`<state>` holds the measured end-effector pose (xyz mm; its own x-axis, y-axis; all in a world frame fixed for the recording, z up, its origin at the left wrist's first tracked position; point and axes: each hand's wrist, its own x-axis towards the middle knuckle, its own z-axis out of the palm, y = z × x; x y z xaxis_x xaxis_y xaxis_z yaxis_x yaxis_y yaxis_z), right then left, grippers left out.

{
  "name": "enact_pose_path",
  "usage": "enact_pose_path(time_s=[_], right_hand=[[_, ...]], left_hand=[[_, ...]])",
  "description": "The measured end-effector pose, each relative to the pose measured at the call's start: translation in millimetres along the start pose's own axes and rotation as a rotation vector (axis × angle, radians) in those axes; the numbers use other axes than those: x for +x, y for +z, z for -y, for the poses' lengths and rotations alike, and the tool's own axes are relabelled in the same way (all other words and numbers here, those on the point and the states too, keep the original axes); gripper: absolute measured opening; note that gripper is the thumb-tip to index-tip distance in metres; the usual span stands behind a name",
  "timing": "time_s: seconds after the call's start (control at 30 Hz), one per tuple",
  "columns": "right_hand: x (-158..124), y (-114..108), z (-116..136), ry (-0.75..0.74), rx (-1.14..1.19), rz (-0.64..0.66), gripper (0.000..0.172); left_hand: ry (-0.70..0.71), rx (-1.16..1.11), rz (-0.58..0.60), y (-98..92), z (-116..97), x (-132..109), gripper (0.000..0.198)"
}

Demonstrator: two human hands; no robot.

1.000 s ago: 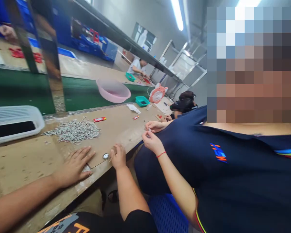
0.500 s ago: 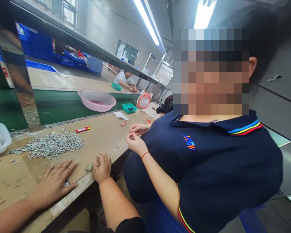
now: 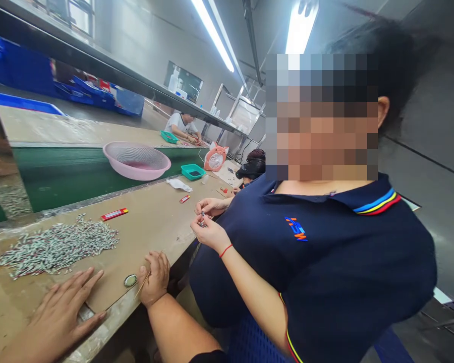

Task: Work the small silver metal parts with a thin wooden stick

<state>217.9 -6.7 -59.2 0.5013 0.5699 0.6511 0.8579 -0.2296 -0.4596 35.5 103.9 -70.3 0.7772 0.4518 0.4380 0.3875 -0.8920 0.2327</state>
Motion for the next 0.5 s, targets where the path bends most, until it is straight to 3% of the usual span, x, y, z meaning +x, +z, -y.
enact_pose_path(time_s=[0.5], right_hand=[[1.4, -3.7, 2.8, 0.008, 0.062, -0.009, 0.027]], left_hand=[[-0.013, -0.072, 0.021, 3.1, 5.6, -2.5, 0.085]])
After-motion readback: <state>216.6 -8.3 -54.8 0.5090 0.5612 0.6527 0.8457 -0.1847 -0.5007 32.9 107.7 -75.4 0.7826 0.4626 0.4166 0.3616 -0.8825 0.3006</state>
